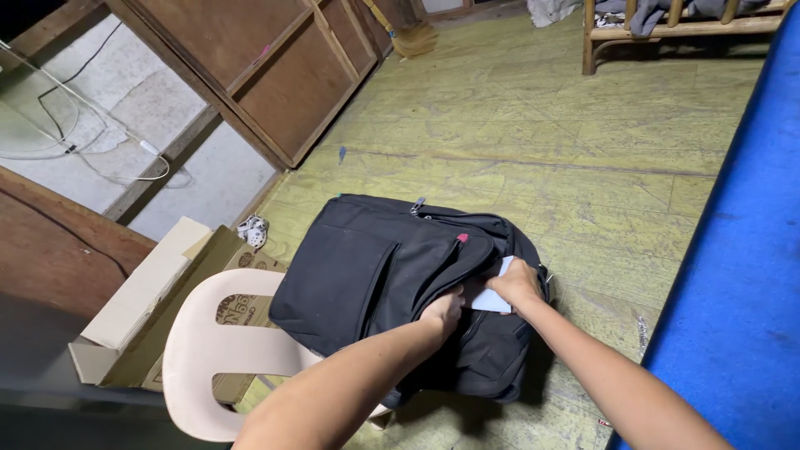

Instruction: The person removes a black backpack from its plastic packaging and places it on a chair. They then pick up a small pouch, a light blue pouch, and several sheets of paper from a nearby blue sofa and place them into the backpack. The person also picks up a green notebook, flips through its pages, and places it inside the backpack.

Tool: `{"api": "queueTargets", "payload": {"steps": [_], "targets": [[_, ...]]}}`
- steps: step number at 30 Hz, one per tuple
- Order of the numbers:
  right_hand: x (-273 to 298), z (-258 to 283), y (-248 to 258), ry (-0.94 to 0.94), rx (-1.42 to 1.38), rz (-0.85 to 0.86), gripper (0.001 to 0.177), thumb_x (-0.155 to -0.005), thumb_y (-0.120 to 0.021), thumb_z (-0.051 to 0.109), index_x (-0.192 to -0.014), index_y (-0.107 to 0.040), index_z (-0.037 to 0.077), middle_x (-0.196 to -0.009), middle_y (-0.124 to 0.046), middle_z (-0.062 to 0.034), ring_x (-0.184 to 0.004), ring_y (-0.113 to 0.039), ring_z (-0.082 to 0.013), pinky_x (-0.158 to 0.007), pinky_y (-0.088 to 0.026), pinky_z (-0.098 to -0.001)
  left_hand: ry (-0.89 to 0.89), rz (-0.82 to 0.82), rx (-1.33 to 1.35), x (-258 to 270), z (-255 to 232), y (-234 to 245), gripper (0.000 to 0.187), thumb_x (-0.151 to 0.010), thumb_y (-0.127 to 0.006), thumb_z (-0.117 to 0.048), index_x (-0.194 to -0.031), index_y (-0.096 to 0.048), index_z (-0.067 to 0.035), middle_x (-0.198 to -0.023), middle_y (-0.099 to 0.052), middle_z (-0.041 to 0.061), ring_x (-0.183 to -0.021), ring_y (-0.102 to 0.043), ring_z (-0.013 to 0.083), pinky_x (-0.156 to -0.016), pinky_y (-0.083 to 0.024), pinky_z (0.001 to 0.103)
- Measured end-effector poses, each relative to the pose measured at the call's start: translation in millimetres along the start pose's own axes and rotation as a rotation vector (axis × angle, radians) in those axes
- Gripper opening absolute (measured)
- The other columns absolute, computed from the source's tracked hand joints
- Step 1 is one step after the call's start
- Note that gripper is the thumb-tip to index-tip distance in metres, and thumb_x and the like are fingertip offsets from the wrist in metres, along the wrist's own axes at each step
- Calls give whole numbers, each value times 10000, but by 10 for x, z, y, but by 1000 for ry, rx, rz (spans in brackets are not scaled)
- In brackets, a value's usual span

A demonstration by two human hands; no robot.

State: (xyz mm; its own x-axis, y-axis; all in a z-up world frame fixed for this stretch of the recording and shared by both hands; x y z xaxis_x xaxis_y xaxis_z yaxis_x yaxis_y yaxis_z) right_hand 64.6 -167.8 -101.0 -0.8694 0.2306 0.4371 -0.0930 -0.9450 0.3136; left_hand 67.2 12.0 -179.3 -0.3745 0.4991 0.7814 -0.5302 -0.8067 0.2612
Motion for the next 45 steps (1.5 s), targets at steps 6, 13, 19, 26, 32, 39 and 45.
{"api": "queueTargets", "payload": {"steps": [6, 13, 19, 26, 32, 39, 45], "targets": [[-40, -204, 47, -52, -196, 93, 227, -827, -779, 74, -1000, -689, -44, -840, -775, -253, -671, -775, -380, -458, -579, -432, -31, -199, 72, 250, 63, -148, 296, -947, -556, -373, -1143, -754, -272, -1303, -643, -31, -1370, -461, 301, -1132, -303, 540], [-631, -773, -1104, -136, -748, 259, 202, -913, -613, 45, -1091, -657, -39, -1010, -732, -218, -807, -722, -329, -621, -573, -463, -73, -265, 214, 519, 206, -57, 243, -972, -558, -263, -943, -800, -252, -1048, -735, -55, -1088, -631, 242, -852, -454, 405], [-976, -768, -1861, -228, -975, 444, 295, -1026, -489, 149, -1224, -652, 3, -1206, -697, -179, -1011, -655, -298, -865, -557, -467, -9, -343, 190, 735, 228, 59, 224, -944, -566, -300, -971, -788, -297, -1023, -714, -86, -1081, -618, 218, -870, -443, 393], [-911, -483, -1697, -289, -1089, 530, 360, -1044, -450, 243, -1249, -651, 26, -1247, -701, -157, -1085, -638, -295, -914, -546, -433, 15, -293, 228, 953, 328, 244, 202, -921, -588, -305, -971, -785, -303, -1002, -713, -94, -1099, -598, 211, -904, -444, 407], [-752, -348, -1387, -193, -1178, 444, 280, -1029, -510, 189, -1252, -647, 90, -1227, -669, -115, -1065, -607, -270, -893, -535, -431, 36, -281, 311, 1133, 440, 390, 214, -931, -598, -269, -925, -811, -260, -982, -747, -68, -1139, -589, 208, -960, -438, 415], [-655, -676, -742, -26, -1026, 482, 286, -910, -491, -16, -1139, -659, -36, -1106, -685, -197, -946, -700, -313, -846, -600, -463, 149, -341, 500, 1167, 341, 517, 207, -905, -628, -244, -969, -812, -174, -1067, -732, 1, -1152, -595, 219, -976, -446, 392], [-280, -669, -166, 9, -755, 458, 257, -949, -573, 19, -1201, -624, 10, -1147, -664, -100, -1009, -686, -227, -875, -597, -393, 159, -126, 656, 849, 384, 873, 227, -917, -658, -212, -1070, -810, -141, -1171, -723, 68, -1161, -640, 256, -915, -517, 387]]}}
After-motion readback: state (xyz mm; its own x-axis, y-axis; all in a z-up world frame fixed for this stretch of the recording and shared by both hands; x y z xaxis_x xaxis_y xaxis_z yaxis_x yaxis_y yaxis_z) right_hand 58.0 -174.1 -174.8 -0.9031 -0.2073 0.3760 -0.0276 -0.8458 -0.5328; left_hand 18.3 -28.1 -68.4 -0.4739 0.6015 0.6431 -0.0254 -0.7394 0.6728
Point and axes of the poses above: each hand's wrist, its own x-axis away from the middle knuckle, its own y-axis out of the back of the hand, z = x × y, the point moved 3 cm from there along -x, towards the middle knuckle
